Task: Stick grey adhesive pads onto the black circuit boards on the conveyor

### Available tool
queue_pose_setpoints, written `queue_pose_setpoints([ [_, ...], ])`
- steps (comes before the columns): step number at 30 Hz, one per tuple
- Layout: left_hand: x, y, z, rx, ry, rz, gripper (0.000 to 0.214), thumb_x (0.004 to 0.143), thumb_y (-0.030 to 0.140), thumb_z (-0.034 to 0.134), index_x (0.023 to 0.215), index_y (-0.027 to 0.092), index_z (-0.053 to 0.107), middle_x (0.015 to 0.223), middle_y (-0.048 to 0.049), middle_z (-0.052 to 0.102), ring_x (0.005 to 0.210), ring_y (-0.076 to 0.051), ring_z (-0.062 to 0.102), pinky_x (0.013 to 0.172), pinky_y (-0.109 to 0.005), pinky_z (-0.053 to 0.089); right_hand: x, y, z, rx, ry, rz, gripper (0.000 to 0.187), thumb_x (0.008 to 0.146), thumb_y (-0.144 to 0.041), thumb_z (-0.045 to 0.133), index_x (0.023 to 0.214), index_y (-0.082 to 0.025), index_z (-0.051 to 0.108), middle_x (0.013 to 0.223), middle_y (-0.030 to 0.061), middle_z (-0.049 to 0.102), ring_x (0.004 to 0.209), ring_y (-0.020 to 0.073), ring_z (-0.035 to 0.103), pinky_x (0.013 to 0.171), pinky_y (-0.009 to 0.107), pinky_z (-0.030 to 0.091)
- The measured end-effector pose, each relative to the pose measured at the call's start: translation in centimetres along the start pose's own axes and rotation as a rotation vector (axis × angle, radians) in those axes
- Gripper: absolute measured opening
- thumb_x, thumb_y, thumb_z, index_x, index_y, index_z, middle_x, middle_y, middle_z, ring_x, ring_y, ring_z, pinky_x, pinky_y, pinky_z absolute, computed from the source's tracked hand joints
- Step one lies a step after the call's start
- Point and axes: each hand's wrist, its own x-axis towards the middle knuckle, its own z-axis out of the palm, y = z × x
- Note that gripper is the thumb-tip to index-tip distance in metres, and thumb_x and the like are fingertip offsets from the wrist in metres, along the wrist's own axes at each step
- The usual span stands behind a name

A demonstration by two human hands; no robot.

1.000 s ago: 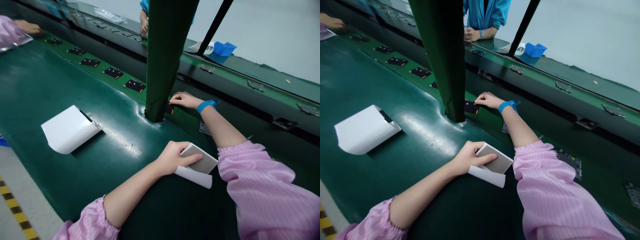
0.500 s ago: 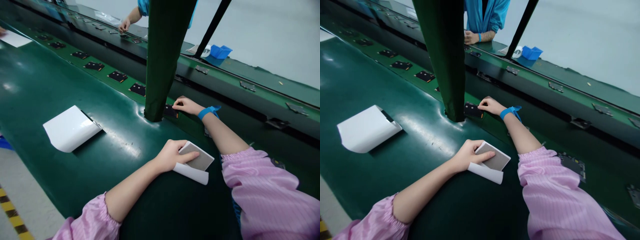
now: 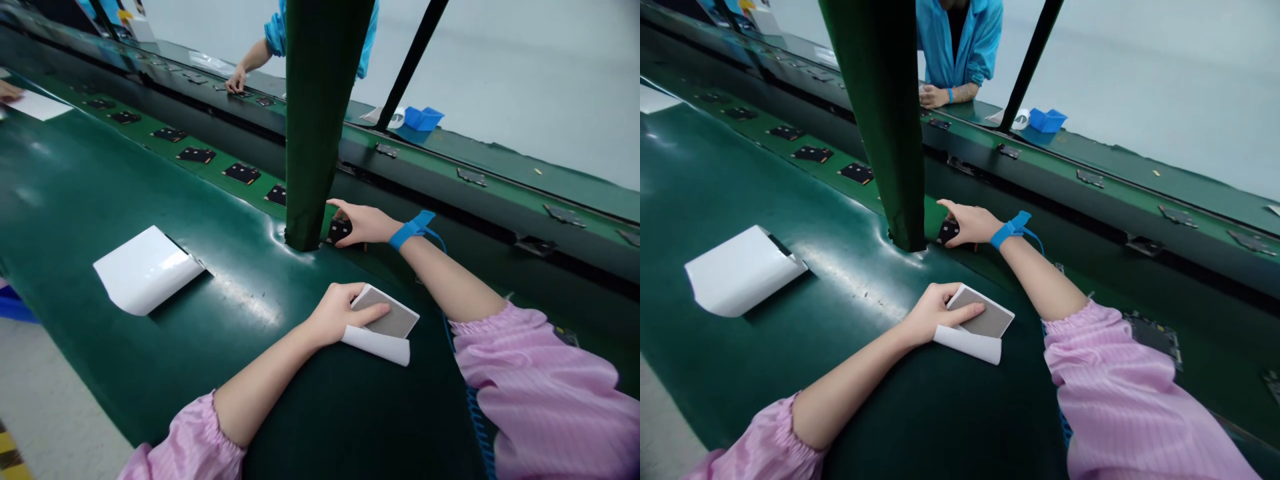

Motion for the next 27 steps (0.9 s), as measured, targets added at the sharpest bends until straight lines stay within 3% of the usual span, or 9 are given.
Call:
queue_pose_setpoints([
  [4,-0.1,0.0,0.0,-0.082,0.013,-0.029,0.027,0.076,0.041,0.068,0.078,0.014,0.064,0.073,-0.0016,0.064,0.069,-0.014,0.058,0.059,-0.022,0.043,-3.6,1.4,-1.8,0.128,0.276,0.018,0.100,0.060,-0.040,0.078,0.144,-0.023,0.026,0.125,0.0136,0.055,0.107,0.0316,0.060,0.090,0.044,0.049],
  [8,-0.1,0.1,0.0,-0.128,0.068,-0.028,0.031,0.076,0.044,0.069,0.079,0.013,0.066,0.074,-0.0020,0.065,0.068,-0.013,0.057,0.058,-0.022,0.041,-9.0,3.6,-0.8,0.267,0.538,0.114,0.097,0.062,-0.048,0.075,0.140,-0.017,0.028,0.130,0.0184,0.046,0.120,0.0335,0.051,0.100,0.047,0.044],
  [12,0.0,-0.1,0.2,-0.116,0.167,0.021,0.033,0.074,0.045,0.069,0.079,0.013,0.069,0.072,-0.0024,0.065,0.066,-0.013,0.056,0.057,-0.022,0.041,-14.4,2.8,2.7,0.297,0.544,0.319,0.064,0.067,-0.058,0.070,0.116,-0.021,0.054,0.131,0.0165,0.048,0.129,0.0360,0.043,0.106,0.052,0.037],
  [14,0.1,-0.2,0.3,-0.104,0.193,0.044,0.034,0.074,0.047,0.070,0.077,0.012,0.069,0.069,-0.0020,0.064,0.062,-0.013,0.054,0.055,-0.022,0.040,-16.5,0.6,4.3,0.464,0.616,0.375,0.046,0.081,-0.062,0.054,0.106,-0.023,0.059,0.123,0.0144,0.055,0.120,0.0317,0.053,0.099,0.049,0.045],
  [15,0.0,-0.2,0.5,-0.095,0.201,0.054,0.035,0.073,0.047,0.070,0.076,0.012,0.070,0.067,-0.0018,0.064,0.061,-0.012,0.054,0.054,-0.022,0.040,-17.3,-0.8,5.0,0.607,0.606,0.378,0.047,0.084,-0.063,0.049,0.108,-0.024,0.058,0.116,0.0131,0.061,0.111,0.0292,0.060,0.092,0.047,0.050],
  [17,-0.1,-0.2,0.6,-0.074,0.220,0.073,0.036,0.072,0.048,0.070,0.074,0.012,0.070,0.064,-0.0015,0.063,0.058,-0.012,0.052,0.053,-0.022,0.040,-18.3,-3.7,5.6,0.777,0.570,0.362,0.049,0.077,-0.061,0.061,0.108,-0.024,0.059,0.107,0.0106,0.066,0.100,0.0270,0.065,0.084,0.043,0.054],
  [21,-0.7,0.4,0.8,-0.037,0.233,0.116,0.034,0.070,0.047,0.073,0.071,0.013,0.069,0.063,-0.0013,0.063,0.057,-0.011,0.053,0.052,-0.022,0.041,-18.9,-7.4,5.0,0.827,0.572,0.394,0.033,0.074,-0.051,0.069,0.089,-0.022,0.066,0.093,0.0077,0.071,0.085,0.0236,0.067,0.070,0.035,0.057],
  [25,-1.3,0.9,0.9,-0.057,0.196,0.165,0.032,0.066,0.038,0.079,0.088,0.015,0.072,0.078,-0.0033,0.070,0.064,-0.013,0.059,0.056,-0.022,0.045,-19.4,-8.2,3.9,0.765,0.583,0.374,0.024,0.075,-0.044,0.069,0.081,-0.021,0.070,0.082,0.0060,0.072,0.075,0.0217,0.067,0.065,0.034,0.055],
  [27,-1.4,1.0,0.9,-0.059,0.187,0.190,0.029,0.066,0.037,0.079,0.084,0.015,0.073,0.076,-0.0040,0.070,0.064,-0.013,0.060,0.057,-0.023,0.046,-19.7,-8.3,3.6,0.721,0.587,0.369,0.020,0.076,-0.040,0.068,0.078,-0.021,0.071,0.077,0.0051,0.072,0.072,0.0206,0.066,0.062,0.032,0.054],
])
